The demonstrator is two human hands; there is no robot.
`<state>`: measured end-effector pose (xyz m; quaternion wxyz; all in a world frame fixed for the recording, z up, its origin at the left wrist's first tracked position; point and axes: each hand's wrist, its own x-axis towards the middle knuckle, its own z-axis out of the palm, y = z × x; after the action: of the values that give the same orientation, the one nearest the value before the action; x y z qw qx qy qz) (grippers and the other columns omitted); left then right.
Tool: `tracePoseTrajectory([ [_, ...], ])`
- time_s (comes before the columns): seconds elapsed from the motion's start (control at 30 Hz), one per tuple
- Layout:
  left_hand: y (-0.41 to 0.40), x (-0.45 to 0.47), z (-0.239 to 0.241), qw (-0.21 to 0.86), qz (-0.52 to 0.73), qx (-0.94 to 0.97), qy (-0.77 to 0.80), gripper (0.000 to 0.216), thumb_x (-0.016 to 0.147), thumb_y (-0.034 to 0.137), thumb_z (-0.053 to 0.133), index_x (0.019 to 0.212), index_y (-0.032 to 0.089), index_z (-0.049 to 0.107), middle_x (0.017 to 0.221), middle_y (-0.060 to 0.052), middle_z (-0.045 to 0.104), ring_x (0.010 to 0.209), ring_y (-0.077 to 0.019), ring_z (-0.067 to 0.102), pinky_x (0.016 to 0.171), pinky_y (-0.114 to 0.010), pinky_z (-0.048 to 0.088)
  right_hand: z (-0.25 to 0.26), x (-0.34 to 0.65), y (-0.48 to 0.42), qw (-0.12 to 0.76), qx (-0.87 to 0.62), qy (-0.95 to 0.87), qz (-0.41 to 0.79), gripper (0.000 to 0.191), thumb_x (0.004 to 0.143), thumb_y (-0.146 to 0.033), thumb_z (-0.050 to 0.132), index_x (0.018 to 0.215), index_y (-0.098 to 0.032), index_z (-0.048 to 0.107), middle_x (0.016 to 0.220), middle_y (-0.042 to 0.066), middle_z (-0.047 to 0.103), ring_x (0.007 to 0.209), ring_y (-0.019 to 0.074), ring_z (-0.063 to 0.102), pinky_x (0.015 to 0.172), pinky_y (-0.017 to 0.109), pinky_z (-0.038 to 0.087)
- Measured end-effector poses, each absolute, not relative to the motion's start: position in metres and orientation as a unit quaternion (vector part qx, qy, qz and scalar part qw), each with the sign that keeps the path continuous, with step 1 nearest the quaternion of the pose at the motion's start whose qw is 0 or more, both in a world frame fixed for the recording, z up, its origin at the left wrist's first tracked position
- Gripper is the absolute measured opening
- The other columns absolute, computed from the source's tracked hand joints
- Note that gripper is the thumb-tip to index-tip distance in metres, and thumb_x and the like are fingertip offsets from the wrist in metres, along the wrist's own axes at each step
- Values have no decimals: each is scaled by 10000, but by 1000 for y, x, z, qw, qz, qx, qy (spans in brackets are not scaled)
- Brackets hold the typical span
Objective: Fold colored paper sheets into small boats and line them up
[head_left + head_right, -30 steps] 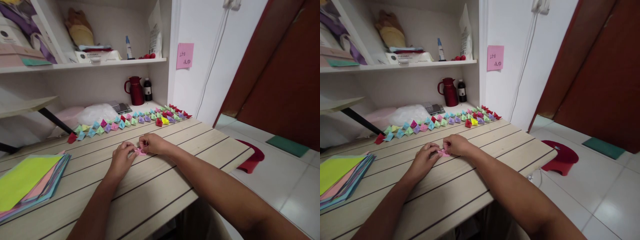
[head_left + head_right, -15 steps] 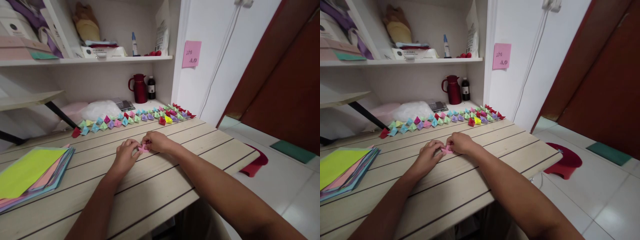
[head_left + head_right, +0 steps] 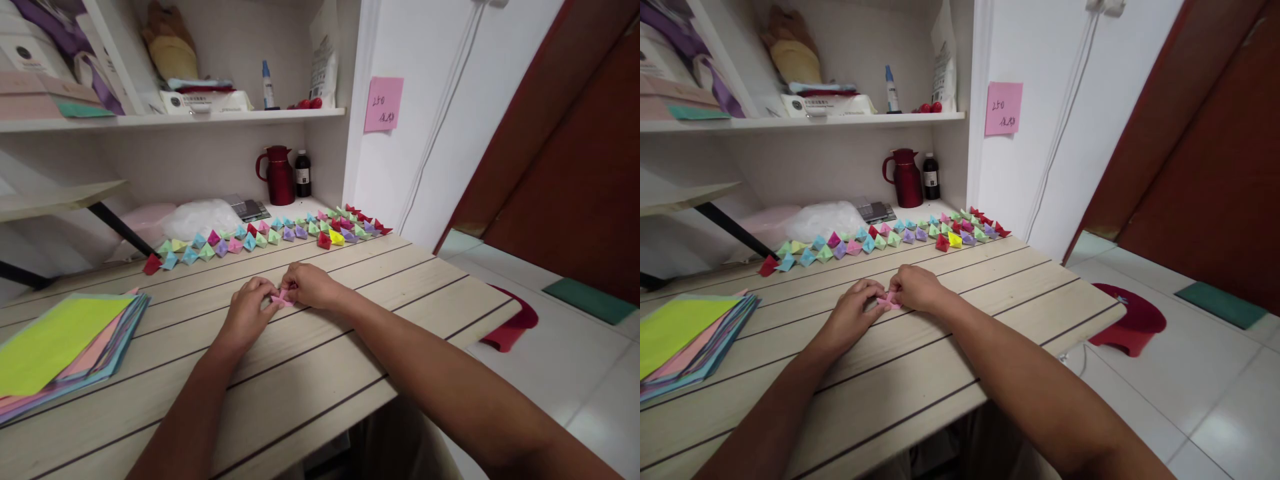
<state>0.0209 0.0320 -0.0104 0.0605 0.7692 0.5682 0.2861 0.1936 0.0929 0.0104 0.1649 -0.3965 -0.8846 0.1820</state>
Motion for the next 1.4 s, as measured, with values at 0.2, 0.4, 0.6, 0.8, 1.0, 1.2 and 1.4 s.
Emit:
tracePoseTrajectory([
  [0.2,30,22,-9,67,286,764,574,89,805,252,595,863,239,661,1035,-41,625,1019,-219,567,872,-346,442,12,200,97,159,-378,-886,217,165,736,-182,688,891,-197,742,887,18,695,782,138,607,665,202,406],
  [0.4,30,22,-8,60,275,767,576,106,808,234,588,886,235,661,1019,-43,629,1000,-217,575,872,-342,444,14,201,96,160,-375,-888,215,240,736,-102,604,925,-183,730,900,32,700,803,148,605,677,211,405],
  [0.6,30,23,-8,59,279,764,580,105,816,230,581,879,233,665,1008,-41,637,1005,-220,573,871,-345,440,9,201,96,201,-369,-883,212,251,706,-115,651,946,-185,667,816,-6,668,733,119,568,649,200,377],
  [0.8,31,25,-8,63,280,764,578,98,815,227,584,856,244,671,984,-38,641,977,-222,573,857,-353,440,10,198,98,190,-360,-892,198,167,728,-142,674,886,-198,684,806,-6,651,719,119,541,641,206,347],
  [1.0,32,24,-9,55,282,770,569,102,825,217,573,851,245,668,984,-39,629,977,-218,567,855,-351,436,10,198,99,165,-357,-904,165,129,759,-192,681,879,-232,703,865,2,649,783,141,552,644,217,333],
  [1.2,30,25,-7,55,279,771,570,74,821,200,579,833,240,641,973,-34,622,978,-211,565,849,-336,433,11,199,101,163,-363,-899,181,116,751,-183,689,844,-243,722,931,-2,650,809,133,587,665,212,366],
  [1.4,25,26,-4,68,295,757,579,87,758,208,655,801,231,583,943,-13,618,930,-199,568,821,-323,431,7,197,99,178,-400,-882,176,157,727,-165,688,871,-216,724,1009,33,640,883,166,585,694,233,382],
])
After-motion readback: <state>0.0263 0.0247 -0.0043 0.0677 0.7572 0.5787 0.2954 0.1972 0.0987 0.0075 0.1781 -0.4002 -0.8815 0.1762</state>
